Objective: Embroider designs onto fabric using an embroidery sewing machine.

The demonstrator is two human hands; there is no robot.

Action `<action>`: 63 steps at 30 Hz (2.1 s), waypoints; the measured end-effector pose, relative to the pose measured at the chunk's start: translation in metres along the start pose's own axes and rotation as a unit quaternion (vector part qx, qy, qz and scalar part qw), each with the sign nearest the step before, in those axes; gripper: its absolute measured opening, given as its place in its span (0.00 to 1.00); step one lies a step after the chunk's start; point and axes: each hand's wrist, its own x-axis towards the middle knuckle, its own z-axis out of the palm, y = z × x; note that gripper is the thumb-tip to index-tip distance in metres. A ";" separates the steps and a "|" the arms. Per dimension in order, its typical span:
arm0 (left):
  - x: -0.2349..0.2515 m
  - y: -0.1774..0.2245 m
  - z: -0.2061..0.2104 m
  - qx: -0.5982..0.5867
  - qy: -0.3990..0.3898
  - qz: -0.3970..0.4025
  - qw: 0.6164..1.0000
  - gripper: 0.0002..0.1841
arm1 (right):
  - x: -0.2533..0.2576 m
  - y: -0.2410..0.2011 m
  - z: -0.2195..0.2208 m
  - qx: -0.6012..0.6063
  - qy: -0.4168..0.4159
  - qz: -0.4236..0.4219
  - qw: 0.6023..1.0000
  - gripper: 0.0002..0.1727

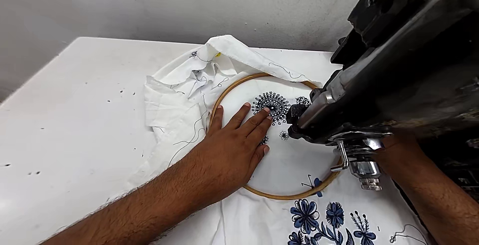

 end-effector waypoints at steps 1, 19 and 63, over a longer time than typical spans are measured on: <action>0.000 0.000 0.000 -0.001 0.000 0.001 1.000 0.31 | 0.001 0.000 -0.001 -0.006 -0.001 -0.007 1.000 0.16; -0.005 0.005 -0.003 0.011 -0.009 0.002 1.000 0.31 | 0.001 -0.004 -0.005 -0.059 0.007 -0.043 0.997 0.13; 0.026 0.004 0.001 -0.249 0.093 0.033 0.963 0.05 | 0.012 -0.024 0.005 0.055 0.022 0.006 0.998 0.07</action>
